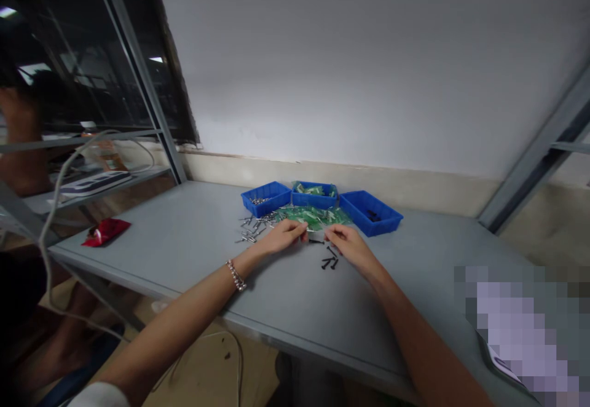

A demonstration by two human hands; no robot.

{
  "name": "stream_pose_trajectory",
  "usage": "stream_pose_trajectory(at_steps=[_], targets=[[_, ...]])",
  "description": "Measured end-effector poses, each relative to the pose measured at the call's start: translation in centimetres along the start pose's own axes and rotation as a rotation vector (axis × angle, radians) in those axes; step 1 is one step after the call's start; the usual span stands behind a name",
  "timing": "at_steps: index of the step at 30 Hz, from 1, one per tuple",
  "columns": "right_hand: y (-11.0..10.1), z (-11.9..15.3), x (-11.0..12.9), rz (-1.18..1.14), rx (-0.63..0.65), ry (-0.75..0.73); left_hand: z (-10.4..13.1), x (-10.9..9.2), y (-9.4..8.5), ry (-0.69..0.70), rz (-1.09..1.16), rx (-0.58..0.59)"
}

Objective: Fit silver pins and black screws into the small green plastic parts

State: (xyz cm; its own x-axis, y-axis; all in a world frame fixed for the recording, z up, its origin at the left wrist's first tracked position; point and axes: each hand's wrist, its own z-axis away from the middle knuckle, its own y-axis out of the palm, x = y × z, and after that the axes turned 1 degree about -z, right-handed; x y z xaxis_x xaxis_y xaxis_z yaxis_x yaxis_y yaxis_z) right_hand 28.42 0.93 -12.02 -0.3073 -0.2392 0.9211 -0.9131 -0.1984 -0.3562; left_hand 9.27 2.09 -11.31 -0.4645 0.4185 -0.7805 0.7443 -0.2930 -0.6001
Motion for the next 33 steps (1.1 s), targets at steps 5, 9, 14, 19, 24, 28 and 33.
stream_pose_trajectory(at_steps=[5,9,14,19,24,28,33], targets=[[0.0,0.0,0.0,0.038,0.022,-0.016,-0.1,0.4,0.1,0.027,-0.026,-0.017],[0.1,0.2,0.4,0.061,0.028,-0.021,-0.1,0.6,0.1,0.032,-0.027,-0.025],[0.2,0.4,0.8,0.089,0.045,-0.041,-0.1,0.6,0.0,0.059,-0.051,-0.02],[0.1,0.3,0.6,0.097,0.05,-0.062,-0.3,0.9,0.2,0.077,-0.056,-0.027],[0.0,0.2,0.6,0.102,0.008,-0.065,-0.2,0.9,0.3,0.1,-0.02,0.007],[0.1,0.3,0.8,0.119,0.056,-0.071,-0.2,1.0,0.2,0.088,-0.026,-0.045],[0.0,0.2,0.6,0.116,-0.001,-0.092,-0.3,1.2,0.3,0.088,-0.039,0.043]])
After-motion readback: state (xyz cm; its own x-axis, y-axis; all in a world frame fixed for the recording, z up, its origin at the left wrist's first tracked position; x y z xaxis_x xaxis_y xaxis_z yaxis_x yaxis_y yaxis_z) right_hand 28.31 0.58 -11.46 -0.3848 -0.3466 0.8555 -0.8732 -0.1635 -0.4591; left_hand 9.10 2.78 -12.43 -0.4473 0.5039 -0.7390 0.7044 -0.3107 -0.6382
